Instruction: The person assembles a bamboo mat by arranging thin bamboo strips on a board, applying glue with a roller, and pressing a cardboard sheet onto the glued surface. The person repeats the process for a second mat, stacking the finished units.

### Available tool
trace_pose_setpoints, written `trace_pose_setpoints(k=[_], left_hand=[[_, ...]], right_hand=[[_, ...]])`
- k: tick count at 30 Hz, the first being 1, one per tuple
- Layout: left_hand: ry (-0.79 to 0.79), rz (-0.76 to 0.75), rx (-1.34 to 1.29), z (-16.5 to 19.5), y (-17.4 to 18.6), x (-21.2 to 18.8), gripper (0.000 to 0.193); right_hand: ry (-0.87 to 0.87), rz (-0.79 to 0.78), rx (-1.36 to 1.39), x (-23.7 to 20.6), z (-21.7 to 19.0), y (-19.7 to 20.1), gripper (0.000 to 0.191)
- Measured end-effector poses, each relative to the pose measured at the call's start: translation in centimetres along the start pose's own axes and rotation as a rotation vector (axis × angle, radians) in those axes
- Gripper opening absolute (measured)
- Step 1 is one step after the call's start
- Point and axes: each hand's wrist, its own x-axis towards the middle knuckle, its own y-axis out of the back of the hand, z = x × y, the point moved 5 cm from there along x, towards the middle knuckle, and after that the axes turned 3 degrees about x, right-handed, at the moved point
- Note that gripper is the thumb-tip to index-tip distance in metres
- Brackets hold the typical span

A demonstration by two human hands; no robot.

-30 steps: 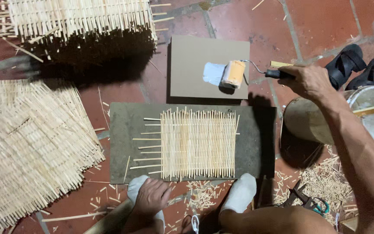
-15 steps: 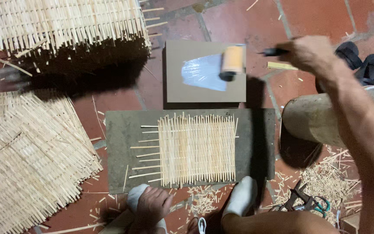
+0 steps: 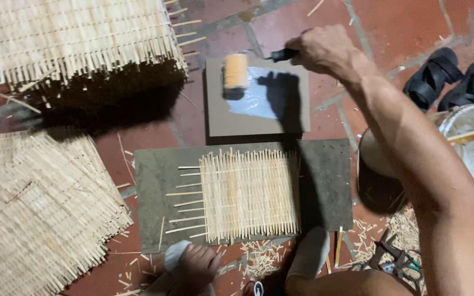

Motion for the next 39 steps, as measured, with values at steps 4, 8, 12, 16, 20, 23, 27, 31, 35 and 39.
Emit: trace_pose_setpoints(k=[4, 8, 12, 16, 20, 23, 27, 31, 35, 39], left_hand=[[0.304, 0.094, -0.202, -1.0, -0.4, -0.3, 0.031], [0.342, 0.02, -0.266, -1.0, -0.5, -0.3, 0.029], [0.336, 0.07, -0.241, -1.2, 0.3, -0.1, 0.027], [0.337, 0.045, -0.245, -1.4, 0.2, -0.1, 0.027], [0.363, 0.004, -0.251, -1.7, -0.1, -0.4, 0.028], [0.341, 0.045, -0.243, -1.6, -0.1, -0.5, 0.029], [0.305, 0.103, -0.224, -1.1, 0.2, -0.4, 0.029], [0.331, 0.083, -0.26, -1.0, 0.2, -0.2, 0.027], [0.334, 0.051, -0.252, -1.0, 0.3, -0.1, 0.027], [0.324, 0.079, -0.246, -1.0, 0.5, 0.1, 0.025]], right_hand=[[-0.197, -0.138, -0.068, -6.0, 5.9, 0.0, 0.025], [-0.247, -0.077, -0.057, -9.3, 8.0, -0.1, 0.039], [-0.26, -0.123, -0.004, -4.3, 5.1, -0.5, 0.037], [-0.137, -0.041, 0.094, 3.2, -0.8, 0.6, 0.035], [-0.078, -0.071, 0.097, 6.9, -3.9, 1.3, 0.027], [-0.117, -0.073, 0.12, 6.1, -2.6, 2.1, 0.035], [-0.265, -0.193, 0.02, 0.0, 3.8, 2.4, 0.037], [-0.372, -0.181, 0.063, -8.5, 9.5, 2.0, 0.038], [-0.458, -0.24, 0.086, -10.4, 10.4, -0.8, 0.044], [-0.364, -0.177, 0.166, -5.0, 6.3, -1.1, 0.047]])
